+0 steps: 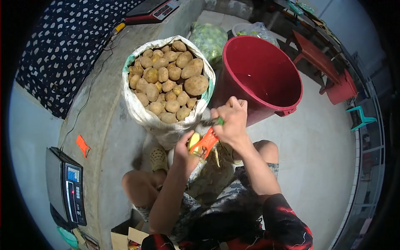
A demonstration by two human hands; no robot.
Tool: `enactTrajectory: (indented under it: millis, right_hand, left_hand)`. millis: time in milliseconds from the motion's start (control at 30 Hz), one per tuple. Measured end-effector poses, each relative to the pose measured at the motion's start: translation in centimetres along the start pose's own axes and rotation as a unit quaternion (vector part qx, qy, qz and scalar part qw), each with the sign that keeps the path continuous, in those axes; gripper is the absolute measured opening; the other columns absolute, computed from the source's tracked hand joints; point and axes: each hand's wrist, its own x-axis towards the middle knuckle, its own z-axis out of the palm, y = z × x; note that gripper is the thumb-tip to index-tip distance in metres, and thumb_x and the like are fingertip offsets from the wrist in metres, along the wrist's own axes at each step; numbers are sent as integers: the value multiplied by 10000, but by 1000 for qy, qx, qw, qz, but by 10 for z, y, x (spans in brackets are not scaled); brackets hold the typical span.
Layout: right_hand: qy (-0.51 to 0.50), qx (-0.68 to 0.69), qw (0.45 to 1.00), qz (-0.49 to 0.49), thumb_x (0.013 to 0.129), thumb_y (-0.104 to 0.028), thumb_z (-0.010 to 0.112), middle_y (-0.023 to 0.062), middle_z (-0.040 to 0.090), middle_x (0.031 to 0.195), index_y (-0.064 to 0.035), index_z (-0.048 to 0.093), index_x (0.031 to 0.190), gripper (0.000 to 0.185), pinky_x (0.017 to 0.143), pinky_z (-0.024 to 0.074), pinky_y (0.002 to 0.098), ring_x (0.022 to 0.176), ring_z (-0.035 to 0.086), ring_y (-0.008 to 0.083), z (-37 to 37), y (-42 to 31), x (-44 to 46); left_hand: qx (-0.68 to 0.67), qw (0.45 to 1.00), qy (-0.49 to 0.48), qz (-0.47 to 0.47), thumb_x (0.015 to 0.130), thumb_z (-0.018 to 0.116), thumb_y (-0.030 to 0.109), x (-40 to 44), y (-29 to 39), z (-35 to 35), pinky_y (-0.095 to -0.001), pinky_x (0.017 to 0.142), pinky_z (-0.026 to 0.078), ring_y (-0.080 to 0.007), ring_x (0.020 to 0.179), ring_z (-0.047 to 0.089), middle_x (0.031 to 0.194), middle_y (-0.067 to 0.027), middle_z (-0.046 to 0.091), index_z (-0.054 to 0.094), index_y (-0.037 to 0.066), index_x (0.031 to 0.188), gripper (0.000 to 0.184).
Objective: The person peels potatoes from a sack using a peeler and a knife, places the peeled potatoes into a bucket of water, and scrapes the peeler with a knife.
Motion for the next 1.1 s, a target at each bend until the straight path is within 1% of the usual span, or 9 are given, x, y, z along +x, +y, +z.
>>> enactTrajectory:
  millis: [167,233,367,567,700,767,800,867,1100]
  right_hand:
    - [22,-17,999,-36,698,-166,658,67,495,589,-79,580,595,156,706,314,410,698,464,255,1,20,3]
    - [38,-99,987,118,604,-162,643,54,553,630,-125,744,749,180,735,328,389,713,499,226,3,52,3]
    - [31,23,990,137,603,-149,642,67,556,630,-105,734,735,167,730,324,378,718,508,217,2,40,-4]
    - [6,-50,997,-62,621,-100,620,42,478,596,-117,605,617,23,714,309,394,702,457,234,-8,-9,1]
    - [85,-94,990,60,611,-135,638,25,573,616,-162,695,670,87,717,313,398,734,489,218,1,42,5]
    - [19,-38,979,200,603,-123,630,27,599,638,-161,697,676,106,714,310,394,724,492,215,-2,75,-2]
    - [19,-39,979,199,603,-123,630,27,599,638,-161,697,676,106,714,310,394,724,492,215,-2,67,-1]
    - [71,-1,994,82,636,-141,647,27,557,598,-141,644,615,22,699,305,394,706,483,216,-4,32,1]
    - [15,-49,997,-64,720,-131,654,55,451,560,-103,602,609,126,706,301,388,673,456,245,0,1,4]
  left_hand:
    - [96,994,-42,-7,964,437,180,-11,2,0,-417,778,534,-241,868,639,921,-121,640,589,30,1005,218]
    - [153,986,-49,-54,945,470,174,-23,13,14,-407,742,532,-233,826,624,911,-126,637,586,35,983,185]
    - [-43,993,-43,-99,955,500,185,-20,10,20,-377,693,489,-254,751,597,849,-131,597,556,1,930,194]
    - [-105,994,29,-11,959,490,200,-17,5,28,-410,799,506,-262,878,615,954,-133,623,587,18,990,208]
    - [61,994,-37,-82,933,508,177,-22,12,12,-406,734,507,-275,824,621,870,-161,618,584,-12,958,206]
    - [206,977,-19,44,924,520,176,-31,9,18,-414,697,504,-279,786,614,826,-163,610,579,-15,940,201]
    - [77,995,-61,-29,927,503,205,-18,9,4,-407,723,510,-274,812,616,877,-148,623,578,-1,965,223]
    - [-91,993,-4,-72,951,493,236,-15,11,15,-411,725,502,-263,786,611,836,-135,616,575,13,939,238]
    - [0,998,-25,-50,946,482,195,-10,6,8,-399,661,501,-214,766,614,849,-82,612,544,87,897,134]
